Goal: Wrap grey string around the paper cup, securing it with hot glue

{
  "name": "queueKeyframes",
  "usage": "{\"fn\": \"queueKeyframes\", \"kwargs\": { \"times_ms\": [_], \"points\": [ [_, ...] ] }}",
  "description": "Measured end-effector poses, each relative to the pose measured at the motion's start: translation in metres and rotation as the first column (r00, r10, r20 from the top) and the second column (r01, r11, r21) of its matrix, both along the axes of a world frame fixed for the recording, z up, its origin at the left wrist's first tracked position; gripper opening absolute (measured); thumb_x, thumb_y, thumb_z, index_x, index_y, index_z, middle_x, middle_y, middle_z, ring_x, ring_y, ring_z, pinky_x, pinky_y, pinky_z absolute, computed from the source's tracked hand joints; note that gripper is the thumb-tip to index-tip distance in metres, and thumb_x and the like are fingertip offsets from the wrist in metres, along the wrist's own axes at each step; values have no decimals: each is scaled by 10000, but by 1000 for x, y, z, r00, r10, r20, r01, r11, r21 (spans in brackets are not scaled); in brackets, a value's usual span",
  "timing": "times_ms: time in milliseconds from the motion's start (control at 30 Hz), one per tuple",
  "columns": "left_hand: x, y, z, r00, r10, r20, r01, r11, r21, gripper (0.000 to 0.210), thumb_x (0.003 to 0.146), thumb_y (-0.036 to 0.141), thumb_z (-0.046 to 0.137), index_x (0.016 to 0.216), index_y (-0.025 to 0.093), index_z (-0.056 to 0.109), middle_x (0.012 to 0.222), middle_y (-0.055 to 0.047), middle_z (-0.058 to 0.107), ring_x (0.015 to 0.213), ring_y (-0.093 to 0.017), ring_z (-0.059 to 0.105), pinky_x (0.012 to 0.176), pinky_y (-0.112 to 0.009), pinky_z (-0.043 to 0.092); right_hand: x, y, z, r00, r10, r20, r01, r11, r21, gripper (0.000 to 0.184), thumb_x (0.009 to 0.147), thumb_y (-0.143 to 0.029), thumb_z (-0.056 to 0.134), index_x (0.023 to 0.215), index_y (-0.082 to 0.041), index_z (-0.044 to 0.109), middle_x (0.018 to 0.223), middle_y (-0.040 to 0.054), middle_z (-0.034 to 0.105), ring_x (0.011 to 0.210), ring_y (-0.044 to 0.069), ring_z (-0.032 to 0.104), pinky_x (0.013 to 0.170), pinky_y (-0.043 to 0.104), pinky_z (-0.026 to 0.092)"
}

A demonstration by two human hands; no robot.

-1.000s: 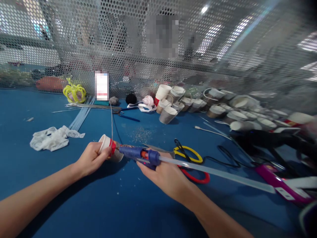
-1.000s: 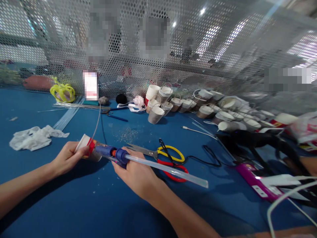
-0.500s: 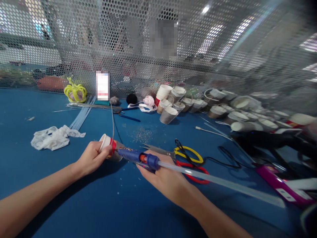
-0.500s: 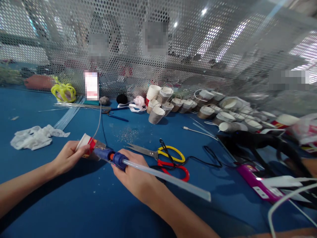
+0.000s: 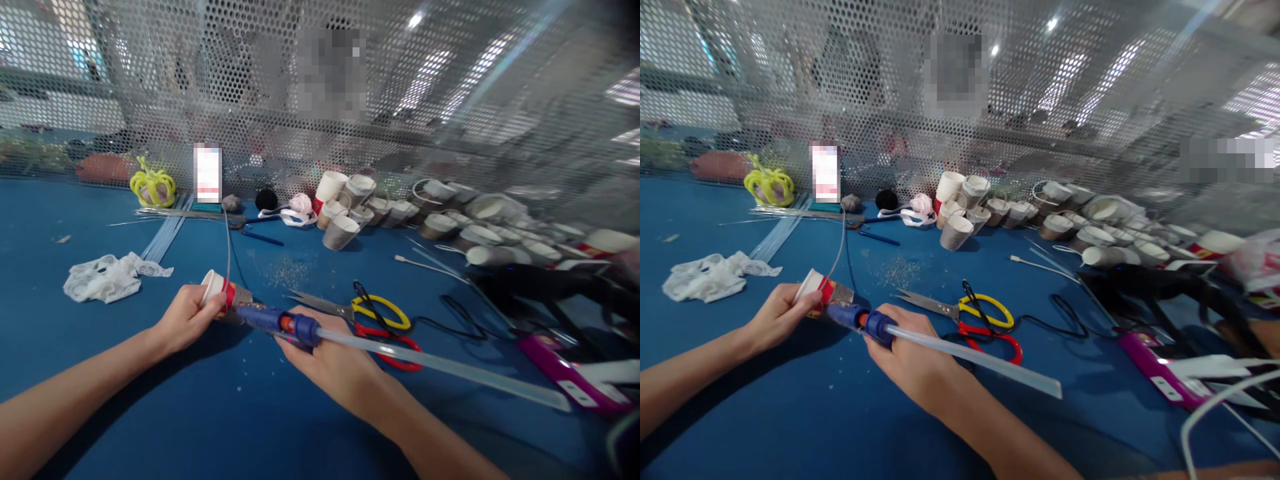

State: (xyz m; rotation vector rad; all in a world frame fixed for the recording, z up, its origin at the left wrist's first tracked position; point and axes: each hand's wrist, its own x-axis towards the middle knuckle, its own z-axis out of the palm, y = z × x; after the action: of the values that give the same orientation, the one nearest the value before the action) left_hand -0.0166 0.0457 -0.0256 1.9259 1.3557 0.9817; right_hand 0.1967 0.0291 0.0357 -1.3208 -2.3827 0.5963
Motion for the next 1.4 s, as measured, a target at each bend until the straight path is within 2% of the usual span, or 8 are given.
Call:
{"fn": "queueKeyframes", "kwargs": {
  "times_ms": [167, 300, 433, 600, 800, 933, 1133, 1400],
  "points": [
    [0, -2, 2, 1000, -27, -17, 27, 999, 17, 347, 788, 290, 318, 574, 106, 520, 492, 5, 465, 461, -89, 401, 459, -200, 348, 1, 5, -2, 999, -42, -6, 42, 998, 36, 91, 710, -213, 461, 622, -189, 464, 589, -14, 523, 508, 109, 467, 483, 226, 373],
    [0, -1, 3, 997, -56, -57, 60, 995, 75, 339, 784, 273, 314, 531, 117, 478, 476, 12, 437, 439, -80, 377, 434, -194, 327, 2, 8, -5, 998, -57, -15, 58, 996, 73, 80, 725, -236, 446, 706, -188, 507, 653, 7, 558, 576, 130, 508, 553, 242, 402],
    [-1, -1, 3, 993, -87, -77, 96, 987, 126, 319, 781, 246, 323, 517, 124, 454, 481, 16, 424, 435, -73, 369, 427, -188, 316, 1, 10, -5, 996, -90, -20, 91, 990, 110, 96, 715, -259, 465, 691, -184, 519, 651, 5, 570, 577, 129, 519, 573, 238, 408],
    [-2, -2, 4, 990, -116, -75, 126, 982, 141, 311, 784, 228, 321, 522, 124, 453, 496, 11, 432, 449, -78, 386, 440, -190, 329, 0, 10, -4, 988, -146, -52, 147, 989, 26, 147, 714, -282, 461, 631, -177, 522, 527, -20, 523, 488, 108, 487, 478, 214, 395],
    [-3, -2, 2, 987, -111, -117, 129, 980, 153, 328, 791, 242, 312, 517, 129, 454, 497, 9, 431, 452, -83, 388, 443, -197, 329, -2, 11, -5, 979, -148, -138, 136, 986, -93, 142, 719, -248, 447, 619, -179, 521, 398, -57, 424, 373, 86, 430, 395, 198, 368],
    [-4, -2, 1, 980, -123, -159, 153, 970, 191, 322, 789, 230, 312, 510, 135, 441, 508, 6, 431, 463, -86, 384, 454, -204, 321, -1, 10, -4, 976, -148, -161, 129, 984, -121, 126, 716, -240, 447, 628, -178, 513, 388, -62, 420, 361, 84, 427, 389, 197, 366],
    [-3, -2, 4, 977, -157, -144, 186, 957, 222, 289, 781, 188, 321, 533, 132, 457, 530, -3, 458, 477, -88, 400, 475, -207, 330, 0, 10, 0, 972, -180, -149, 140, 960, -243, 146, 709, -257, 464, 588, -176, 464, 390, -65, 389, 343, 77, 416, 368, 191, 354],
    [-4, -2, 4, 965, -170, -199, 225, 927, 301, 294, 763, 158, 344, 478, 143, 415, 481, 17, 394, 448, -81, 350, 442, -208, 284, 1, 15, 0, 973, -150, -173, 96, 953, -287, 163, 715, -267, 459, 582, -176, 434, 401, -56, 418, 351, 75, 424, 365, 185, 348]
  ]
}}
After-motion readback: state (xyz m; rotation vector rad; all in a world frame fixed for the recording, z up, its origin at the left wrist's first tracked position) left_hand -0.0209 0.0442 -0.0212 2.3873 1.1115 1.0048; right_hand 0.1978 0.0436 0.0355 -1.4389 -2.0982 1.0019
